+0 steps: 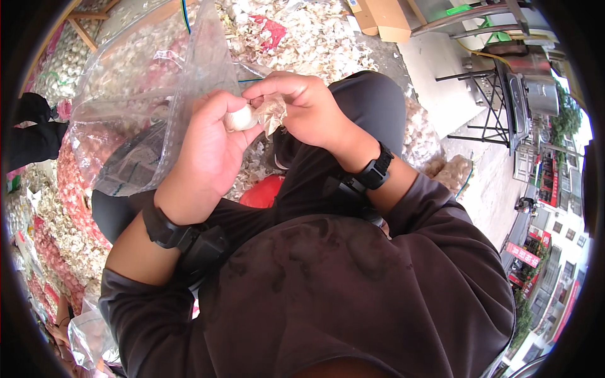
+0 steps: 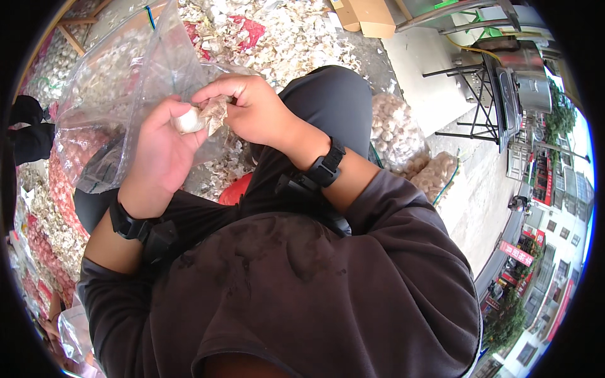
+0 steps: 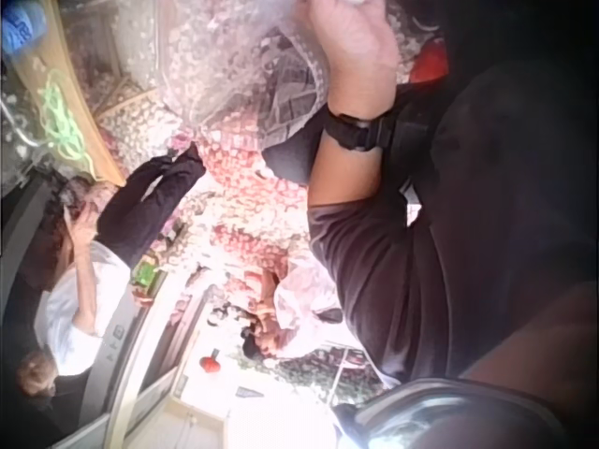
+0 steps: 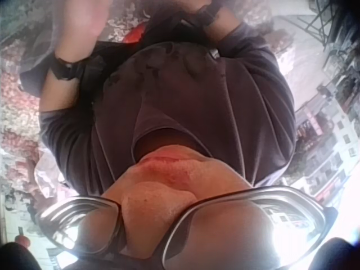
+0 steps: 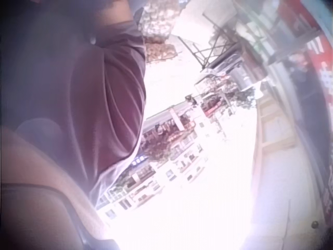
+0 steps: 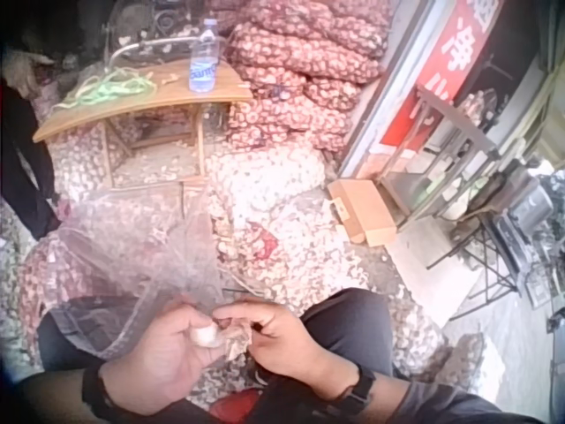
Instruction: The person sits among large piles of garlic and repeatedly picks up garlic bulbs. Using yellow-handled scissors, they trim the root ends and then peel away the outer papery skins by hand. The cleaned bulbs are placed into a clear plastic bag on their lap.
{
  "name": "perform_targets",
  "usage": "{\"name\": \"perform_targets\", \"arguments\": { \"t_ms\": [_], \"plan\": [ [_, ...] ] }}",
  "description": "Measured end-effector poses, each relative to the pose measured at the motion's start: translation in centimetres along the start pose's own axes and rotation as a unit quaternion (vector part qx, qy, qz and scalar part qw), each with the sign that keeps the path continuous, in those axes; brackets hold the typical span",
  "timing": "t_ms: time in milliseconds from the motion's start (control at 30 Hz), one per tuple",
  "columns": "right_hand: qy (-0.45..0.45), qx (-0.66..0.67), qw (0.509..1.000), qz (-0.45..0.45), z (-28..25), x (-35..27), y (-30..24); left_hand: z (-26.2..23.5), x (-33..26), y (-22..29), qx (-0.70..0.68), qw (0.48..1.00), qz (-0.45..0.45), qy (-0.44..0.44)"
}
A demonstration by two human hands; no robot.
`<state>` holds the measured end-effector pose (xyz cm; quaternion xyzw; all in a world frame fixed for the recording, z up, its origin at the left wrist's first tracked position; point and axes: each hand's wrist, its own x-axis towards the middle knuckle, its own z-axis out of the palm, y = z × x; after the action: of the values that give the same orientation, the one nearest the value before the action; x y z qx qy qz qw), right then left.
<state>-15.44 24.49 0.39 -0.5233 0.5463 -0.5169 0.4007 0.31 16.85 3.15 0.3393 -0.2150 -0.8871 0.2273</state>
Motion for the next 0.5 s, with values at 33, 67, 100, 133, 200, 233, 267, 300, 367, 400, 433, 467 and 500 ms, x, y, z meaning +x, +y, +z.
{"name": "perform_targets", "arguments": {
  "t_ms": [33, 67, 100, 133, 200, 233, 267, 300, 367, 400, 433, 467, 500],
  "plan": [
    [0.002, -0.009, 1.000, -0.016, 0.0, 0.0, -0.1, 0.0, -0.1, 0.1, 0.004, 1.000, -0.005, -0.008],
    [0.004, -0.018, 0.999, -0.033, 0.0, 0.1, -0.3, 0.1, -0.2, 0.1, 0.008, 1.000, -0.011, -0.017],
    [0.007, -0.028, 0.998, -0.049, -0.1, 0.1, -0.3, 0.1, -0.3, 0.2, 0.012, 0.999, -0.017, -0.026],
    [0.006, -0.028, 0.999, -0.043, -0.1, 0.1, -0.4, 0.3, -0.3, 0.1, 0.020, 1.000, -0.011, -0.018],
    [0.004, -0.029, 0.999, -0.031, 0.0, -0.1, -0.5, 0.7, -0.4, 0.1, 0.035, 0.999, 0.002, -0.002],
    [0.011, -0.033, 0.999, -0.039, 0.0, -0.1, -0.5, 0.5, -0.3, -0.1, 0.037, 0.999, 0.004, 0.006],
    [0.017, -0.036, 0.998, -0.046, 0.0, -0.1, -0.4, 0.1, -0.1, -0.3, 0.038, 0.999, 0.005, 0.014],
    [0.024, -0.040, 0.997, -0.054, 0.0, -0.1, -0.4, -0.1, 0.1, -0.4, 0.040, 0.999, 0.007, 0.020],
    [0.034, -0.040, 0.998, -0.047, 0.0, -0.2, 0.0, 0.3, 0.3, -0.5, 0.052, 0.998, 0.018, 0.039],
    [0.039, -0.039, 0.997, -0.044, 0.0, -0.2, 0.2, 0.6, 0.3, -0.4, 0.059, 0.997, 0.023, 0.048],
    [0.039, -0.026, 0.998, -0.033, 0.0, -0.2, 0.1, 0.7, 0.3, -0.4, 0.062, 0.997, 0.024, 0.046],
    [0.038, -0.013, 0.999, -0.023, 0.0, -0.2, 0.1, 0.9, 0.2, -0.3, 0.065, 0.997, 0.025, 0.043],
    [0.037, 0.000, 0.999, -0.013, 0.1, -0.3, 0.0, 0.9, 0.2, -0.3, 0.067, 0.997, 0.026, 0.041]
  ]
}}
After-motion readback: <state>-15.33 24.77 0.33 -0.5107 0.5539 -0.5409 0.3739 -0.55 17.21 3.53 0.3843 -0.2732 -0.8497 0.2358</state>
